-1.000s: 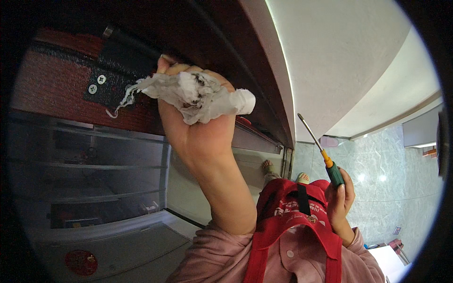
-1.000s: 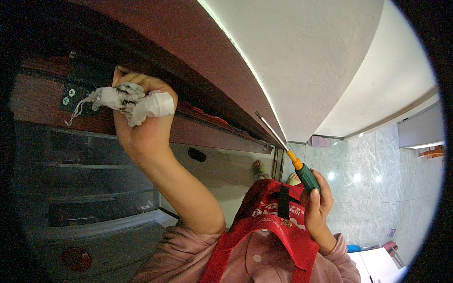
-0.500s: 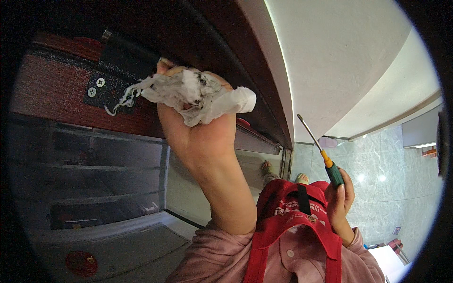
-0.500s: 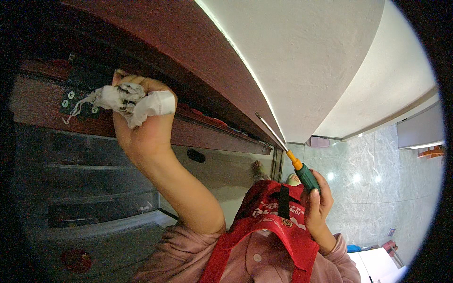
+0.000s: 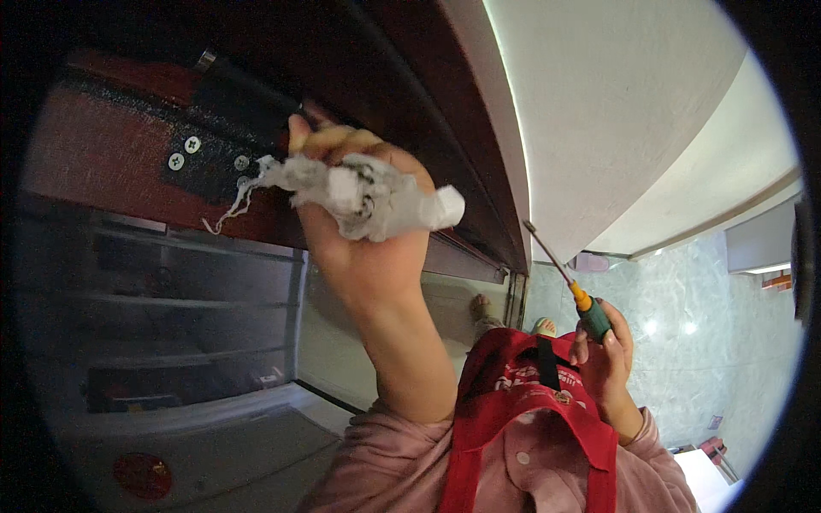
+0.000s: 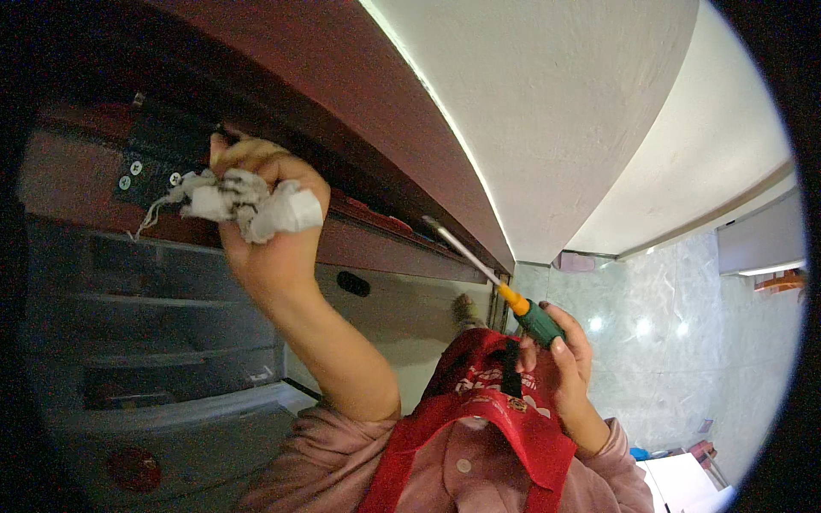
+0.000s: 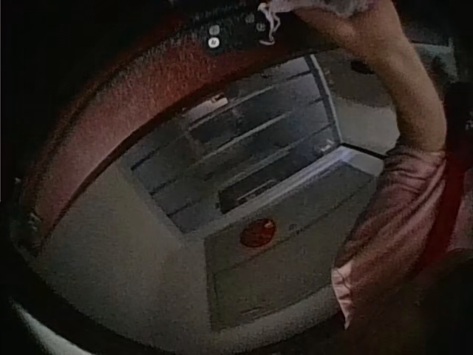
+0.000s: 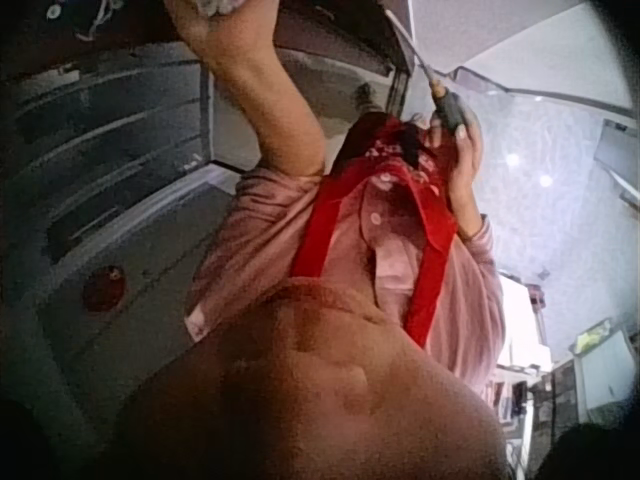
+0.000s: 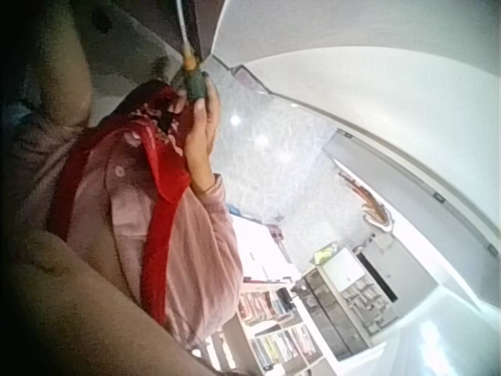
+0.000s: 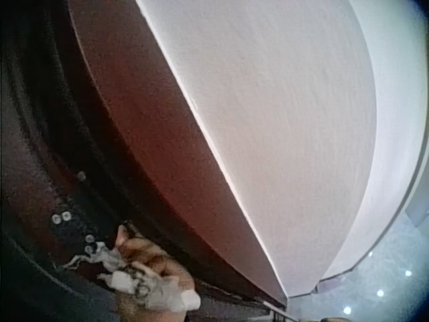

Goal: The person cleans a small metal part with a white cloth, then wipes a black cylindrical door lock mechanism. They retrieve a screwdriver from a drawer and use it to tighten screws on the door lock while holding the cloth.

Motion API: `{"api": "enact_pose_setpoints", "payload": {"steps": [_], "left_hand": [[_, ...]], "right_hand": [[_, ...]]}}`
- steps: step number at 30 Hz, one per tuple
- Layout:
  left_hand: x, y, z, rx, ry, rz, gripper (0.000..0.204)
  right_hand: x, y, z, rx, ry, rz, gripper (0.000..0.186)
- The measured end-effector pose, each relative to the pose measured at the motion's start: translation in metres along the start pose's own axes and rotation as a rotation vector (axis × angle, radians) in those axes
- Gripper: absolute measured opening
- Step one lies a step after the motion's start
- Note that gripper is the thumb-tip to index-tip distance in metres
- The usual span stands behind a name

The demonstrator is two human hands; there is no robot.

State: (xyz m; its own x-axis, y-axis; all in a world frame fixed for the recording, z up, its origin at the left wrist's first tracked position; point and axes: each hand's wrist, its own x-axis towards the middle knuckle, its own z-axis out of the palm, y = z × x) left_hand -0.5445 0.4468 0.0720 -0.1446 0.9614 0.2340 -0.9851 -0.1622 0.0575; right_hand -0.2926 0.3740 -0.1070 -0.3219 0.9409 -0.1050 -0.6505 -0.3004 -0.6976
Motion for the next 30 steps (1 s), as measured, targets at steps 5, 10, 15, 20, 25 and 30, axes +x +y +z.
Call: {"api": "enact_pose_setpoints", "payload": {"steps": [5,10,15,20,25,30], "left_hand": [[-0.045,0.015,-0.013,0.278,-0.067,-0.026,0.036],[-0.086,0.008,-0.021,1.421,0.222,0.269,0.039],[-0.073,0.003,-0.007,1.792,0.166,0.3,0.035],[-0.062,0.008,-0.016,1.888,0.079,0.454,0.033],[-0.059,0.022,-0.013,2.031,0.045,0.499,0.032],[-0.062,0.024,-0.015,2.096,0.007,0.562,0.032]], "right_hand": [[0.025,-0.001,0.03,0.057,-0.129,-0.092,0.051],[0.049,0.01,0.084,-0.005,-0.195,-0.191,0.044],[0.066,0.033,0.121,0.07,-0.213,-0.17,0.04],[0.068,0.037,0.149,0.085,-0.131,-0.105,0.041],[0.07,0.045,0.16,0.206,-0.183,-0.074,0.041],[0.072,0.051,0.16,0.197,-0.186,-0.037,0.041]]}}
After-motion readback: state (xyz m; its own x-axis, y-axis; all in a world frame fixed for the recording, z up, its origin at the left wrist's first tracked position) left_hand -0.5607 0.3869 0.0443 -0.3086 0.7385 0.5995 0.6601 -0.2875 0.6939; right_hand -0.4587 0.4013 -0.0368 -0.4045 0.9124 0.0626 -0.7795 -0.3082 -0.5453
